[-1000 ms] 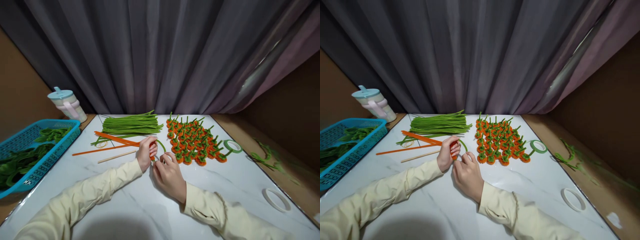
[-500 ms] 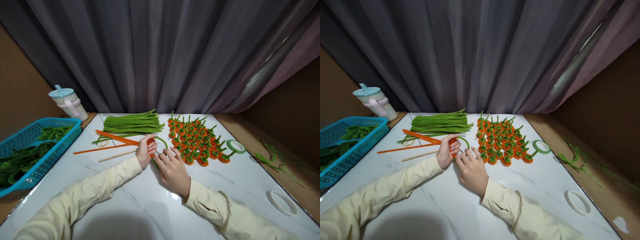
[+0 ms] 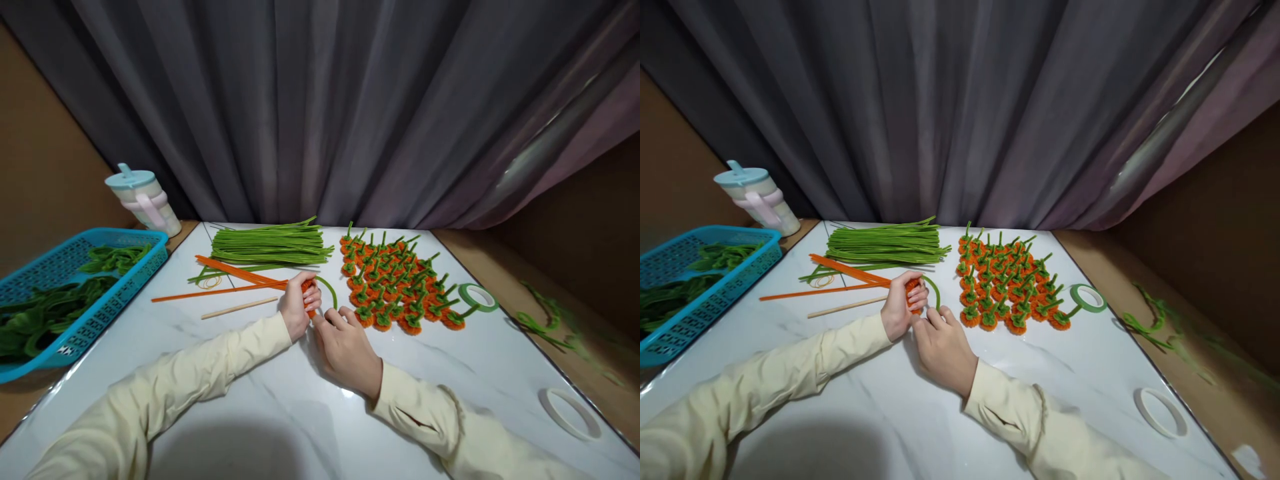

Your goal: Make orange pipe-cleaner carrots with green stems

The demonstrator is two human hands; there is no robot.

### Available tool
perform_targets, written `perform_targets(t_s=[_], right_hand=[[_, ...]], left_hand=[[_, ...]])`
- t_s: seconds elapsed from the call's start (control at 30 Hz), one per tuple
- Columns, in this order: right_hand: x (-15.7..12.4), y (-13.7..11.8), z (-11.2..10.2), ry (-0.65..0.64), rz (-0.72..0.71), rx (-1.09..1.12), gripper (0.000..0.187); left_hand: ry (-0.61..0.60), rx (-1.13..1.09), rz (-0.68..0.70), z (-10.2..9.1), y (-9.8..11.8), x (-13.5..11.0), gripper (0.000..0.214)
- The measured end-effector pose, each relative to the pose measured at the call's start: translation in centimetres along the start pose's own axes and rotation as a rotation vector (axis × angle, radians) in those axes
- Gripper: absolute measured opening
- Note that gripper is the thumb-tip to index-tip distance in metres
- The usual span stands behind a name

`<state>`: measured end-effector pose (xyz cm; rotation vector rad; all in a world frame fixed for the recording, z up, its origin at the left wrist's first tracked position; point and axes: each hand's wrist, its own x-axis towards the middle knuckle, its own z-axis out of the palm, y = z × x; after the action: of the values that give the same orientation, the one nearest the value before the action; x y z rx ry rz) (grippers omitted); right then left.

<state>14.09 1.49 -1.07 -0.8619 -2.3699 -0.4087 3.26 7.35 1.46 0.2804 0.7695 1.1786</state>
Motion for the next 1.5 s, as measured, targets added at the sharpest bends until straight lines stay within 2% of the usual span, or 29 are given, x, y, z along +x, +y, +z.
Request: perform_targets(t_s=[0.37,0.57,0.83,0.93,1.03,1.1,1.2,1.5], right_hand=[[-0.3,0.4,0.6,-0.014,0.000,-0.015,0.022],[-0.3,1.1,0.4,0.041,0.126,-0.038,0.018],[-0.3,1.4,0.1,0.081,0.048,-0.126,0.017],[-0.4,1.4,0.0,0.090,0.048,-0.217,0.018],[-0.6,1.5,-0.1,0.090,0.024,-0.298,0.020],[-0.6,1.6,-0.2,0.074,-0.010,-0.311,0.023],[-0.6,1.7,-0.2,0.041,-0.037,-0.298,0.025],[-0.3,1.6,0.0,0.004,-0.025,-0.259,0.025]], left_hand=[[0.003,-0.018,-0.072,-0.1,-0.2,-0.2,0.025],[-0.027,0.000,-0.009,0.0,1.0,-0.1,0.022],[-0.109,0.112,0.047,-0.6,1.3,0.2,0.026],[-0.158,0.273,0.149,-0.8,1.7,0.1,0.021],[-0.229,0.618,0.324,-1.6,2.6,-0.3,0.016],[-0.254,0.752,0.298,-2.5,2.9,-0.6,0.013],[-0.246,0.808,0.243,-3.5,2.8,-1.0,0.015],[-0.278,0.628,0.096,-4.1,2.3,-0.8,0.033]])
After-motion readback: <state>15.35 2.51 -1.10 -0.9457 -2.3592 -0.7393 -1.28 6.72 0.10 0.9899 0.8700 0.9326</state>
